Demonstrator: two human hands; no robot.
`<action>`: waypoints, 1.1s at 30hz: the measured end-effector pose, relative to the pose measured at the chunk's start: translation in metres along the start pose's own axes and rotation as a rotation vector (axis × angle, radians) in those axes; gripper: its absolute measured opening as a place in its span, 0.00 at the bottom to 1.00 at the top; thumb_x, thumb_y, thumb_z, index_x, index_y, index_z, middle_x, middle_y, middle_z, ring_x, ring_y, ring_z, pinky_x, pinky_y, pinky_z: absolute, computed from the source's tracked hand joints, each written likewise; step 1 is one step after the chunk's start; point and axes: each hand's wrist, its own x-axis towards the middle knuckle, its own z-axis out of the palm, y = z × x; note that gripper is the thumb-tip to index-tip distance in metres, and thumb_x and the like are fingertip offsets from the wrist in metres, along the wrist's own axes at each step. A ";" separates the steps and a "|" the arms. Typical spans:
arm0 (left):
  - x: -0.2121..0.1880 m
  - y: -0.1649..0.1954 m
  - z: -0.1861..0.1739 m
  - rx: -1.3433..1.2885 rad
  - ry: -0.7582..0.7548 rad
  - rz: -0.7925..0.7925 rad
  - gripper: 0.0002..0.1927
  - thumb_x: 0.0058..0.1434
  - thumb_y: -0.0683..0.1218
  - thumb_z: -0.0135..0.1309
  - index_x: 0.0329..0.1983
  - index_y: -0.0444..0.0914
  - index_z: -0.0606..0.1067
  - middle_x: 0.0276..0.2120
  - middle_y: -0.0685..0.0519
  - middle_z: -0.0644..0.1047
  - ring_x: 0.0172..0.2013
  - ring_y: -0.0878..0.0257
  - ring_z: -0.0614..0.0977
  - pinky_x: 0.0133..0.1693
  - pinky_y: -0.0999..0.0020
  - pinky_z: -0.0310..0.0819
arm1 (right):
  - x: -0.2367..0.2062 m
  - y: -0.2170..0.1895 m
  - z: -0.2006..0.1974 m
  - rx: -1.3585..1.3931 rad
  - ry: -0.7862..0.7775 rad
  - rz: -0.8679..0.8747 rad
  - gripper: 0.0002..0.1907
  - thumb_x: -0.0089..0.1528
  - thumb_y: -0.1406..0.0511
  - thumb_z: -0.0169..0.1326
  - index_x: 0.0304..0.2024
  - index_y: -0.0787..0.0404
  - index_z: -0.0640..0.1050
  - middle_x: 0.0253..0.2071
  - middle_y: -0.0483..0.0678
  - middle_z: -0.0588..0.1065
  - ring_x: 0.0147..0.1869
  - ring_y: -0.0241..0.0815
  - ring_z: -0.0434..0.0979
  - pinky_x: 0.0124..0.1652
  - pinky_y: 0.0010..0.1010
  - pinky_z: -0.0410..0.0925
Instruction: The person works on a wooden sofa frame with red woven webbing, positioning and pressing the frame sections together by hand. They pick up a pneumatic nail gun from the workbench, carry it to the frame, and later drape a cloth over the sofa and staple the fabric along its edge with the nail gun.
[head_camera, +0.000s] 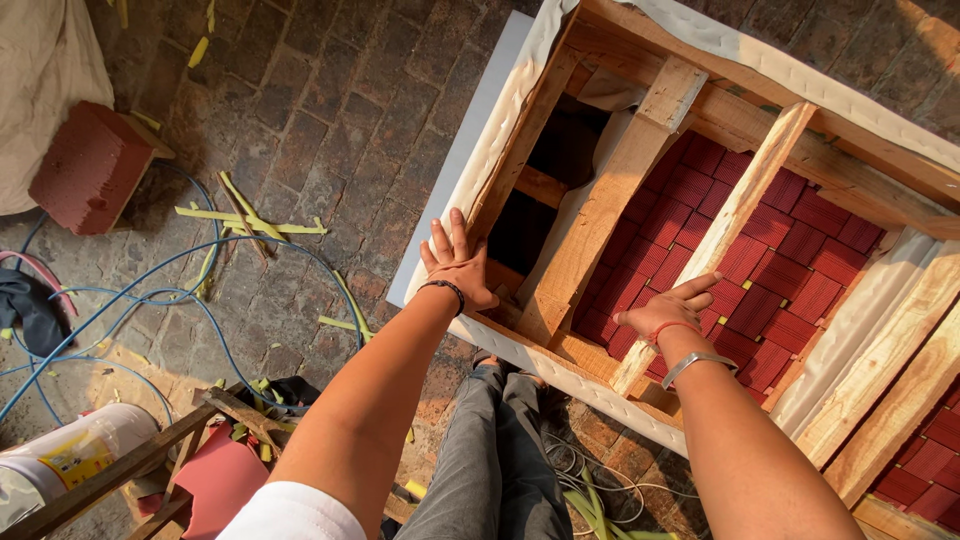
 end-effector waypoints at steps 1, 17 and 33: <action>0.000 0.000 0.000 -0.001 -0.004 -0.004 0.61 0.39 0.59 0.64 0.78 0.44 0.53 0.74 0.34 0.22 0.72 0.28 0.23 0.67 0.26 0.26 | -0.002 0.000 -0.001 0.015 -0.019 0.017 0.79 0.53 0.54 0.69 0.71 0.69 0.15 0.76 0.80 0.29 0.71 0.77 0.65 0.60 0.42 0.74; -0.002 0.003 -0.005 -0.019 -0.047 -0.028 0.61 0.40 0.60 0.64 0.78 0.45 0.52 0.75 0.35 0.23 0.72 0.28 0.23 0.68 0.28 0.25 | -0.007 -0.003 -0.004 -0.049 -0.006 0.007 0.81 0.53 0.52 0.71 0.68 0.73 0.15 0.74 0.80 0.38 0.65 0.71 0.72 0.48 0.36 0.77; -0.003 0.005 0.001 0.007 -0.037 -0.039 0.62 0.41 0.64 0.65 0.78 0.47 0.51 0.74 0.33 0.22 0.72 0.26 0.23 0.67 0.26 0.26 | -0.013 -0.001 -0.006 0.030 0.014 0.075 0.81 0.52 0.52 0.70 0.72 0.69 0.17 0.72 0.71 0.50 0.62 0.64 0.75 0.47 0.40 0.77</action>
